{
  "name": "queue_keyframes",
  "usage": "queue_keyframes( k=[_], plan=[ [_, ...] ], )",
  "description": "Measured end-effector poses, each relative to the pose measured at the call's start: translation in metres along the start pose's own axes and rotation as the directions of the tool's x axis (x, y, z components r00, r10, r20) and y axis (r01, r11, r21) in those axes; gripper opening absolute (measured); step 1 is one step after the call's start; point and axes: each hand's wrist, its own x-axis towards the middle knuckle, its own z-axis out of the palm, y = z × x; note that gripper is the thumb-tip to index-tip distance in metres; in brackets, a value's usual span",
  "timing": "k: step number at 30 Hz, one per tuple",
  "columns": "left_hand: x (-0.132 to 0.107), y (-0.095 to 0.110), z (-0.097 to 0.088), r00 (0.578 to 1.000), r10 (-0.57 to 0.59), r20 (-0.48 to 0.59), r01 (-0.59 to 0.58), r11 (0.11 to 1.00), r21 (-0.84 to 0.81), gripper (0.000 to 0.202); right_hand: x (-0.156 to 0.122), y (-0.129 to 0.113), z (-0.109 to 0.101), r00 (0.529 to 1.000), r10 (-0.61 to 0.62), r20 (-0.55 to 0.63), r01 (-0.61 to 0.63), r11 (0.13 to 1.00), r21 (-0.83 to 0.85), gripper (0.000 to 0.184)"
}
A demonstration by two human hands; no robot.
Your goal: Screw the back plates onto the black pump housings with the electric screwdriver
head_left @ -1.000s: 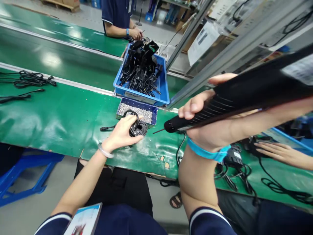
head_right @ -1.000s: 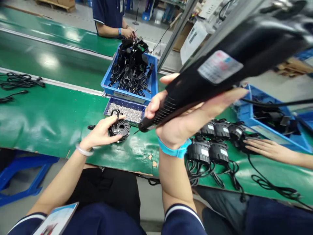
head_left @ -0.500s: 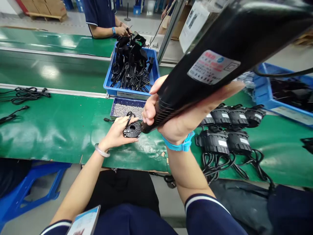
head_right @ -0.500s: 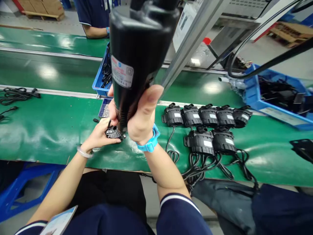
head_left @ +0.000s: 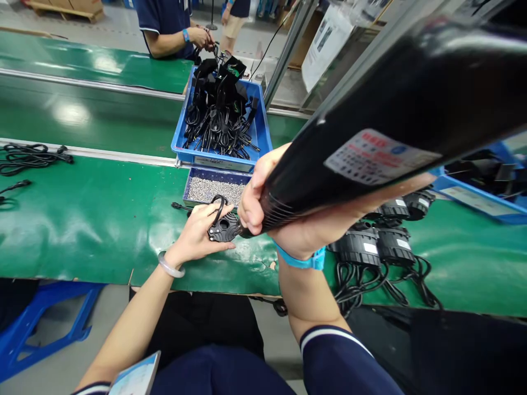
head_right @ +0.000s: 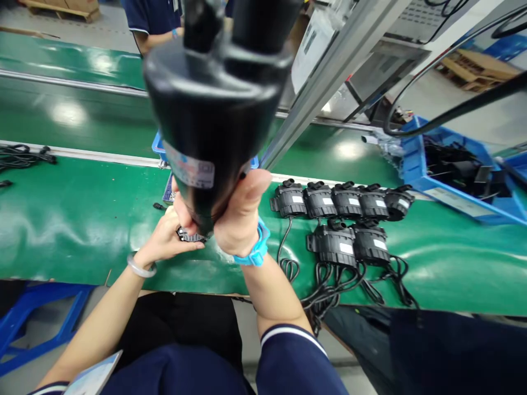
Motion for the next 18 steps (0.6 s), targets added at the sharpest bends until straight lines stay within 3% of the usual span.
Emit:
queue_keyframes(
  k=[4,11,15,18],
  plan=[
    [0.000,-0.001,0.002,1.000,-0.027,0.011,0.027,0.999,-0.019,0.068,-0.005,0.013,-0.004,0.998,-0.058,0.006,0.058,0.998,0.019,0.075],
    [0.001,-0.008,0.005,0.999,-0.044,0.021,0.044,0.999,0.006,0.072,-0.010,0.030,-0.006,0.970,-0.220,-0.105,0.228,0.971,0.071,0.071],
    [0.000,-0.006,0.003,0.999,-0.049,0.019,0.048,0.999,0.016,0.079,-0.014,0.033,-0.014,0.974,-0.196,-0.115,0.200,0.980,0.021,0.075],
    [-0.001,-0.004,-0.002,0.999,-0.042,0.032,0.042,0.999,0.008,0.082,-0.013,0.034,-0.032,0.963,-0.184,-0.198,0.186,0.982,-0.007,0.080]
  ],
)
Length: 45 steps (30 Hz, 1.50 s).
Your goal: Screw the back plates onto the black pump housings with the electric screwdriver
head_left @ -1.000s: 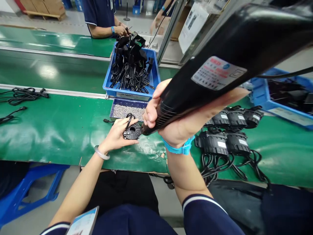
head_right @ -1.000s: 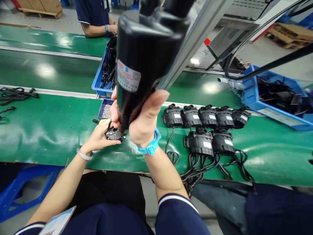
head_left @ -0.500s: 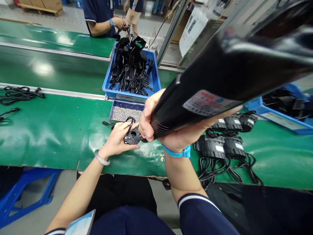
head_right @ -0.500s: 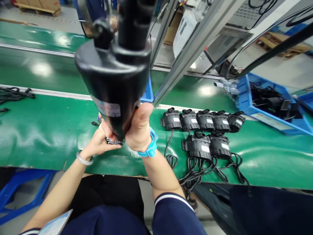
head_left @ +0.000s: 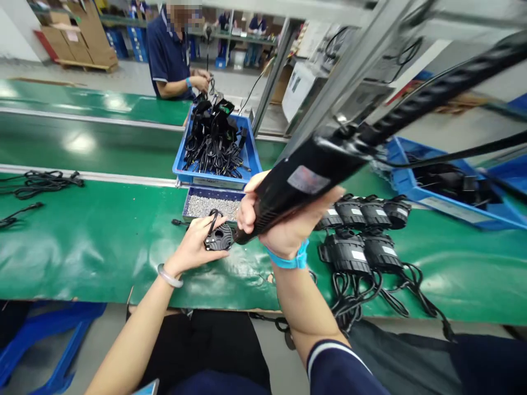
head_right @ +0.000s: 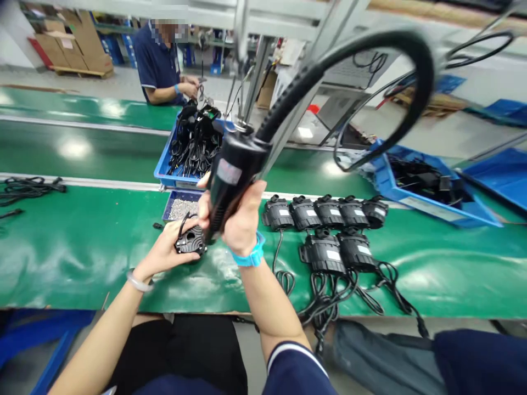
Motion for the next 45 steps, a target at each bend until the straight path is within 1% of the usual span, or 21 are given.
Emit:
queue_keyframes(
  k=[3,6,9,11,12,14,15,17,18,20,23,27,29,35,38,39,40,41,43,44,45],
  plan=[
    [-0.002,-0.003,0.000,0.999,0.021,-0.029,-0.021,1.000,-0.009,0.086,0.009,0.009,-0.031,0.984,-0.023,-0.175,0.008,0.996,-0.085,0.074],
    [-0.004,-0.006,0.009,0.984,-0.023,-0.175,0.018,0.999,-0.035,0.080,0.009,0.021,-0.070,0.952,-0.073,-0.298,-0.017,0.957,-0.289,0.067],
    [-0.011,0.000,0.016,0.921,-0.173,-0.348,0.133,0.982,-0.136,0.069,-0.014,0.032,-0.095,0.943,-0.162,-0.291,-0.031,0.828,-0.560,0.069],
    [-0.018,0.009,0.013,0.861,-0.300,-0.411,0.204,0.944,-0.260,0.067,-0.040,0.040,-0.096,0.944,-0.186,-0.274,-0.035,0.766,-0.642,0.077],
    [-0.021,0.015,0.009,0.829,-0.360,-0.427,0.225,0.915,-0.335,0.068,-0.055,0.046,-0.092,0.949,-0.162,-0.272,-0.051,0.771,-0.635,0.077],
    [-0.028,0.027,-0.002,0.776,-0.456,-0.436,0.223,0.844,-0.487,0.072,-0.084,0.062,-0.078,0.965,-0.020,-0.263,-0.128,0.835,-0.535,0.067],
    [-0.031,0.032,-0.009,0.758,-0.492,-0.428,0.207,0.804,-0.558,0.074,-0.098,0.071,-0.068,0.967,0.097,-0.237,-0.195,0.879,-0.435,0.061],
    [-0.037,0.043,-0.020,0.746,-0.539,-0.392,0.167,0.720,-0.673,0.078,-0.123,0.089,-0.047,0.926,0.360,-0.116,-0.373,0.918,-0.132,0.054],
    [-0.039,0.048,-0.025,0.754,-0.550,-0.359,0.158,0.683,-0.713,0.079,-0.134,0.097,-0.037,0.889,0.458,-0.028,-0.457,0.889,0.017,0.055],
    [-0.045,0.057,-0.031,0.788,-0.542,-0.293,0.174,0.651,-0.739,0.078,-0.152,0.107,-0.018,0.820,0.562,0.110,-0.570,0.785,0.243,0.062],
    [-0.054,0.068,-0.034,0.823,-0.512,-0.245,0.260,0.724,-0.639,0.065,-0.169,0.108,0.001,0.739,0.652,0.170,-0.649,0.622,0.438,0.068],
    [-0.067,0.082,-0.035,0.860,-0.467,-0.206,0.352,0.835,-0.422,0.047,-0.179,0.096,0.010,0.544,0.755,0.366,-0.771,0.279,0.573,0.088],
    [-0.072,0.086,-0.036,0.874,-0.441,-0.202,0.361,0.870,-0.337,0.044,-0.181,0.090,0.011,0.488,0.760,0.429,-0.792,0.179,0.584,0.095],
    [-0.078,0.091,-0.037,0.877,-0.429,-0.216,0.367,0.889,-0.275,0.045,-0.185,0.085,0.011,0.432,0.769,0.471,-0.810,0.102,0.577,0.099],
    [-0.080,0.092,-0.037,0.878,-0.424,-0.223,0.350,0.886,-0.305,0.049,-0.190,0.089,0.009,0.414,0.779,0.471,-0.837,0.123,0.533,0.099],
    [-0.081,0.091,-0.036,0.875,-0.424,-0.231,0.340,0.881,-0.329,0.051,-0.192,0.091,0.007,0.426,0.788,0.446,-0.846,0.171,0.506,0.096],
    [-0.083,0.090,-0.036,0.873,-0.423,-0.242,0.325,0.876,-0.357,0.055,-0.195,0.093,0.005,0.461,0.797,0.390,-0.844,0.260,0.469,0.092],
    [-0.085,0.088,-0.035,0.871,-0.420,-0.254,0.307,0.871,-0.385,0.059,-0.197,0.094,0.003,0.526,0.794,0.305,-0.825,0.390,0.409,0.085],
    [-0.091,0.081,-0.034,0.870,-0.408,-0.276,0.276,0.868,-0.413,0.068,-0.201,0.098,-0.005,0.737,0.673,0.060,-0.672,0.721,0.168,0.069],
    [-0.093,0.076,-0.032,0.870,-0.404,-0.281,0.270,0.870,-0.413,0.071,-0.203,0.099,-0.011,0.846,0.530,-0.050,-0.532,0.846,-0.029,0.069],
    [-0.096,0.071,-0.031,0.871,-0.404,-0.278,0.273,0.871,-0.409,0.073,-0.203,0.100,-0.017,0.932,0.347,-0.106,-0.363,0.898,-0.250,0.074]
  ],
)
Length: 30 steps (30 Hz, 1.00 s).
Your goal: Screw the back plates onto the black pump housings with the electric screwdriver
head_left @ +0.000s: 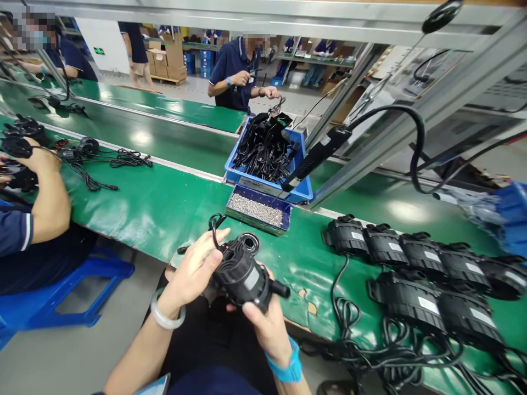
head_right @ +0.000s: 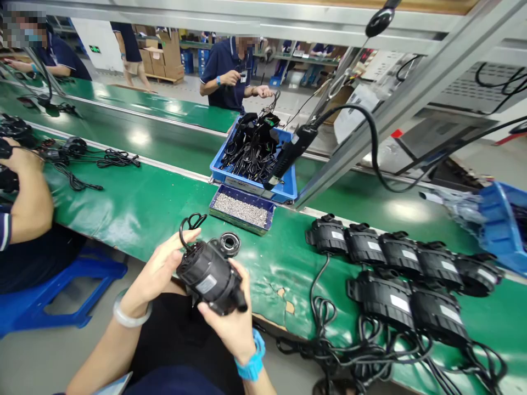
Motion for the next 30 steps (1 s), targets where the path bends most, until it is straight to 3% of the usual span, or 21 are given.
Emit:
queue_keyframes(
  k=[1,3,6,8,10,13,15,17,19,21,23,25,27,30],
  plan=[
    [-0.001,-0.005,-0.001,1.000,-0.006,0.006,0.006,1.000,0.003,0.074,0.001,0.002,-0.006,0.980,-0.197,-0.039,0.186,0.962,-0.201,0.081],
    [-0.002,-0.013,-0.001,0.999,-0.033,0.034,0.034,0.999,-0.025,0.077,0.005,0.004,-0.018,0.856,-0.513,0.056,0.469,0.729,-0.498,0.082],
    [-0.002,-0.013,0.003,0.982,-0.118,0.146,0.141,0.977,-0.161,0.081,0.011,0.004,-0.030,0.654,-0.712,0.254,0.674,0.397,-0.623,0.075],
    [-0.003,-0.008,0.006,0.959,-0.180,0.221,0.236,0.935,-0.263,0.083,0.012,0.003,-0.032,0.596,-0.755,0.273,0.703,0.327,-0.631,0.073],
    [-0.004,-0.002,0.008,0.945,-0.217,0.245,0.292,0.897,-0.331,0.082,0.013,0.004,-0.031,0.579,-0.786,0.217,0.706,0.350,-0.616,0.068],
    [-0.004,0.004,0.011,0.953,-0.225,0.203,0.286,0.889,-0.357,0.078,0.013,0.005,-0.027,0.578,-0.805,0.130,0.701,0.409,-0.585,0.064],
    [-0.005,0.005,0.012,0.956,-0.234,0.177,0.283,0.896,-0.342,0.075,0.015,0.002,-0.025,0.578,-0.804,0.140,0.713,0.414,-0.566,0.066],
    [-0.009,0.005,0.016,0.958,-0.255,0.132,0.286,0.897,-0.337,0.074,0.015,-0.005,-0.020,0.618,-0.775,0.132,0.708,0.475,-0.522,0.070],
    [-0.015,0.000,0.023,0.957,-0.284,0.065,0.288,0.886,-0.363,0.073,0.012,-0.011,-0.013,0.736,-0.677,0.003,0.616,0.669,-0.416,0.079],
    [-0.023,-0.011,0.035,0.951,-0.307,-0.015,0.275,0.871,-0.406,0.071,0.004,-0.009,-0.003,0.885,-0.441,-0.148,0.411,0.890,-0.195,0.092],
    [-0.032,-0.024,0.050,0.949,-0.312,-0.051,0.262,0.867,-0.424,0.067,-0.005,0.004,0.005,0.966,-0.166,-0.201,0.190,0.975,0.111,0.099],
    [-0.040,-0.036,0.065,0.960,-0.281,0.006,0.261,0.882,-0.393,0.068,-0.011,0.022,0.007,0.977,-0.027,-0.211,0.097,0.940,0.326,0.088],
    [-0.044,-0.043,0.077,0.967,-0.212,0.143,0.247,0.921,-0.302,0.076,-0.011,0.037,-0.002,0.948,0.034,-0.317,0.113,0.893,0.435,0.072],
    [-0.043,-0.045,0.084,0.921,-0.037,0.388,0.101,0.984,-0.148,0.064,0.000,0.037,-0.042,0.872,0.129,-0.472,0.146,0.851,0.504,0.057]
  ],
)
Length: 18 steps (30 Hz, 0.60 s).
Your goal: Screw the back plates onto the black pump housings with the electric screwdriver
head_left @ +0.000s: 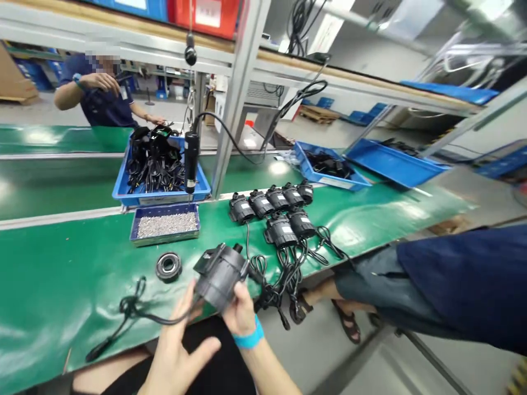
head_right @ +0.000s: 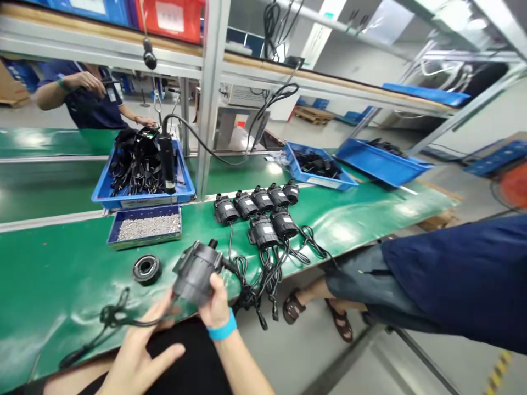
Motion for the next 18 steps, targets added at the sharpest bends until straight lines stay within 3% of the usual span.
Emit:
queue_keyframes(
  k=[2,4,6,9,12,15,18],
  plan=[
    [0.004,0.002,-0.004,0.968,0.113,0.225,-0.124,0.992,0.036,0.039,0.026,-0.027,-0.015,0.999,0.018,-0.047,-0.018,1.000,0.005,0.055],
    [0.008,0.001,-0.012,0.911,0.181,0.370,-0.198,0.980,0.010,0.025,0.053,-0.056,-0.029,0.999,0.008,-0.054,-0.011,0.998,-0.062,0.055],
    [0.013,-0.005,-0.019,0.907,0.185,0.380,-0.229,0.971,0.074,0.025,0.077,-0.078,-0.039,0.997,-0.013,-0.070,0.001,0.984,-0.179,0.051],
    [0.022,-0.032,-0.023,0.952,0.192,0.240,-0.273,0.888,0.370,0.037,0.103,-0.090,-0.047,0.995,-0.058,-0.083,0.018,0.905,-0.425,0.057],
    [0.030,-0.070,-0.013,0.952,0.228,0.203,-0.305,0.718,0.626,0.066,0.116,-0.082,-0.043,0.991,-0.115,-0.075,0.035,0.743,-0.669,0.076],
    [0.031,-0.095,0.006,0.926,0.176,0.333,-0.370,0.597,0.712,0.086,0.122,-0.067,-0.036,0.983,-0.174,-0.059,0.043,0.533,-0.845,0.085],
    [0.024,-0.098,0.020,0.883,0.116,0.455,-0.436,0.559,0.705,0.099,0.130,-0.062,-0.037,0.973,-0.224,-0.056,0.023,0.334,-0.942,0.078]
  ],
)
